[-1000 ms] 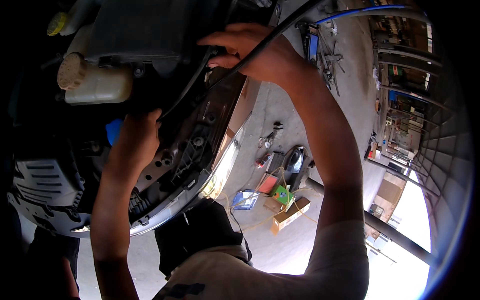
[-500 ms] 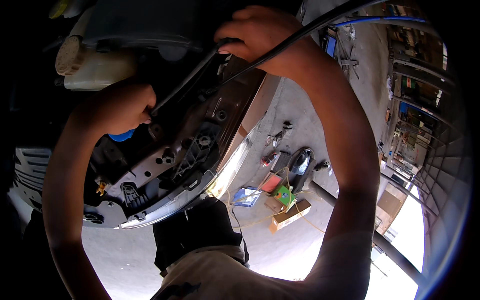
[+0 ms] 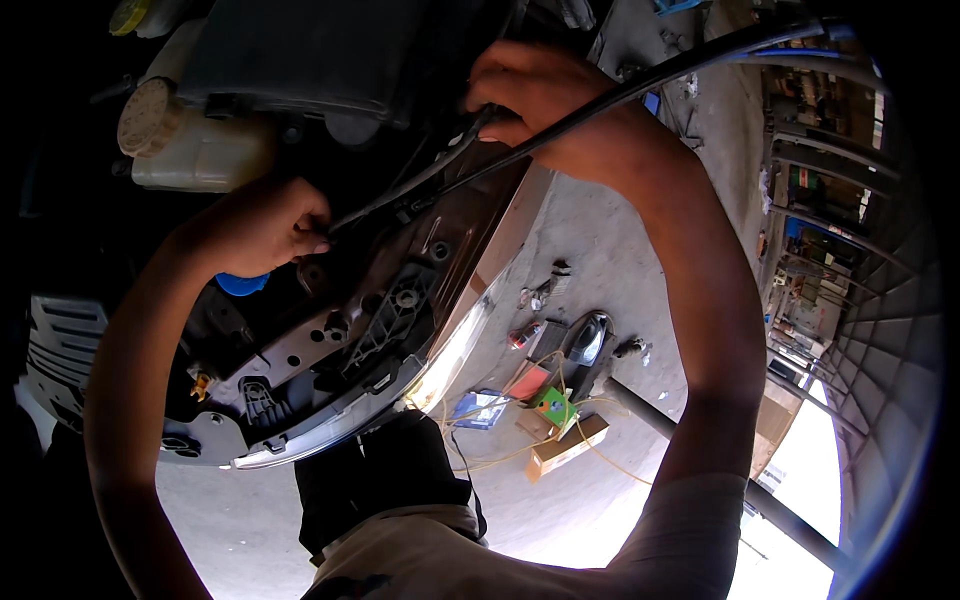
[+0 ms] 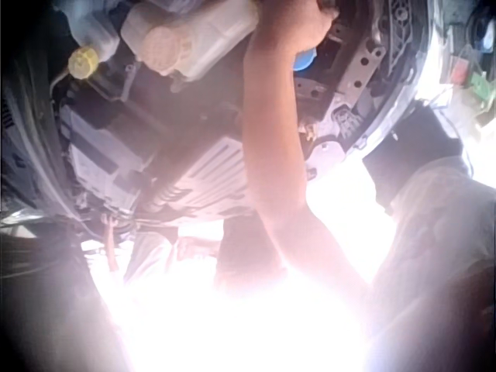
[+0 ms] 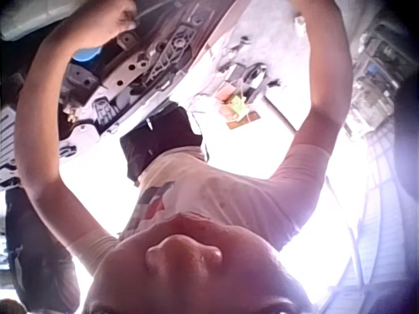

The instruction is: The person retrieves a pair of scissors from a shelf and walks to a car with its hood open. They use the scissors to cut a wire near the headlight assembly, then strip the wire ends and twist them together. The person then connects the wires to a component under the hood and secures them.

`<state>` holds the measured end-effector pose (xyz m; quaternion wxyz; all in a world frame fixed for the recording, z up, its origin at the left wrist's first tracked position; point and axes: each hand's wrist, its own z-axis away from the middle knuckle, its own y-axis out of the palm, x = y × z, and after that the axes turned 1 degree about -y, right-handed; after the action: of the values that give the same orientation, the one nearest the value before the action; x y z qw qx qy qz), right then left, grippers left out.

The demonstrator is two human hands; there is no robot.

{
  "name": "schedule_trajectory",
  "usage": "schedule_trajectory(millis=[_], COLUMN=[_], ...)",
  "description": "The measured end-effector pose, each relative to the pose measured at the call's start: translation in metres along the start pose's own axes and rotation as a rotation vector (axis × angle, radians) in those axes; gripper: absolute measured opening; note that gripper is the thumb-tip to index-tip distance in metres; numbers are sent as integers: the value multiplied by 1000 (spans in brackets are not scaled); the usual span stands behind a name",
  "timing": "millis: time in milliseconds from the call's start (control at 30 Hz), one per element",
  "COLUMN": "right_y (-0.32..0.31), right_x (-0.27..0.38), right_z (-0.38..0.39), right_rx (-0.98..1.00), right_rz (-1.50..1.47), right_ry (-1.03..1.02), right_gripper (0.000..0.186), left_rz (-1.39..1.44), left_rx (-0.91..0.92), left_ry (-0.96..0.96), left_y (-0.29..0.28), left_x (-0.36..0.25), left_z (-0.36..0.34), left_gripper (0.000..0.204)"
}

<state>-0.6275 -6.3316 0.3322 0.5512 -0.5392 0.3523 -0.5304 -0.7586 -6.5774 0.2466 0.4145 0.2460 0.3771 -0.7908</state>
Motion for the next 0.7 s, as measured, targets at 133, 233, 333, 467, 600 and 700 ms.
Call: schedule_trajectory(millis=[133,233,333,467,600,700], right_y=[2,9,14,14,10,14], right_x=[4,4,7,11,11,6], right_z=[5,8,11,11,10,13], right_rx=[-87,-174,-202,-233,-228,-216], right_rz=[-24,-103,-244,-281,-309,-484], right_ry=[51,78,163,160,162,258], right_gripper=[27,26,23,20,17,16], left_rz=[-2,7,63,320,387,421], left_rx=[-215,-516,-718,-645,-650,-656], left_ry=[146,264,314,298,298,311], left_y=[12,26,39,45,48,50], left_x=[-27,-44,-52,-51,-51,-51], left_z=[5,-7,-21,-18,-18,-19], left_gripper=[24,27,24,22,22,23])
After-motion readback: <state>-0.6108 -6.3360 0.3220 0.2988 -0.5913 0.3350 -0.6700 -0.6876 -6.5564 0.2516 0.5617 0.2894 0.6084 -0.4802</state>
